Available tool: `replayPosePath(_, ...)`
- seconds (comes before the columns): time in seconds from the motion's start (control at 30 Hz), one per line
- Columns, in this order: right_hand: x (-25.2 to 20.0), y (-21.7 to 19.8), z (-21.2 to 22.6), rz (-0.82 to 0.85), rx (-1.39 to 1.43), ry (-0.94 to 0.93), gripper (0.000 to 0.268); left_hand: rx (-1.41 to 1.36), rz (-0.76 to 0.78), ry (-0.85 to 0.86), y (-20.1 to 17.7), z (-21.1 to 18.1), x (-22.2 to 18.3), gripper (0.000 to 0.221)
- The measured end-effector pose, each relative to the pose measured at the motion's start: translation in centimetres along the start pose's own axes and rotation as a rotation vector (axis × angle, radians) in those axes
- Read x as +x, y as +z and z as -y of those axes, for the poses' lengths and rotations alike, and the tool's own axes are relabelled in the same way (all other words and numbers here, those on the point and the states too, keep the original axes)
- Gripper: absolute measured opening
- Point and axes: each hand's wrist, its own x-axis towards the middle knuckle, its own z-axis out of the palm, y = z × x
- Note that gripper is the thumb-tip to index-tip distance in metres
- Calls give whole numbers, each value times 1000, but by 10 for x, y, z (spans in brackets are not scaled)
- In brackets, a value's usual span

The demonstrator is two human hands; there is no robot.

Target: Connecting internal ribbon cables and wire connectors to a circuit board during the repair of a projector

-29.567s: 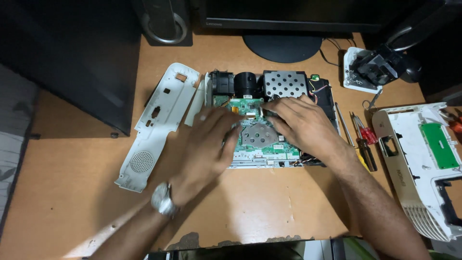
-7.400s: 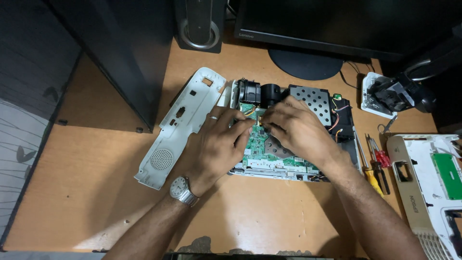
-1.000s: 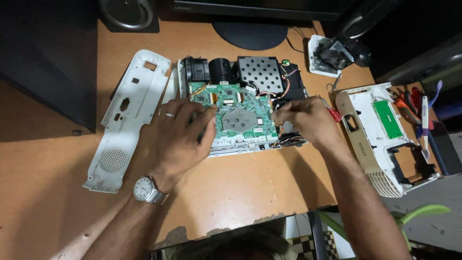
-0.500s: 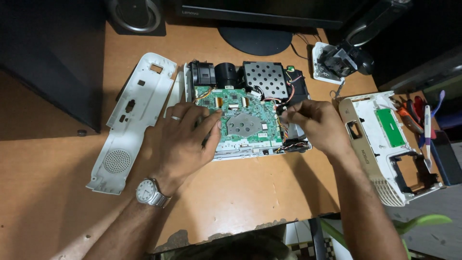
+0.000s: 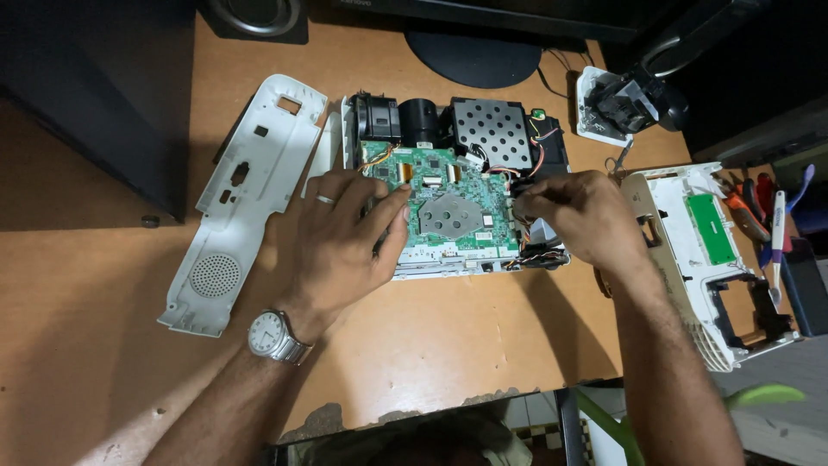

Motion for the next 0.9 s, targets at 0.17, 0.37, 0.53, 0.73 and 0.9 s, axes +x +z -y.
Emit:
replayPosePath(0.17,5,0,1,26,-26,-18,20,26,4,10,-1,1,1,11)
replayPosePath(0.37,11,0,-4,57,-91,-49,20,-53,-11,-18,-2,-2,2,18)
replayPosePath(0.53,12,-2,2,84,-150,-51,20,-27,-16,3,-1,0,1,18)
replayPosePath(0.73,19,-5,1,125,-213,-82,19,-65,-17,-3,-1,-2,1,20)
replayPosePath(0.9,24,-9,4,182,-258,-115,23,-77,-26,3,0,-1,0,20)
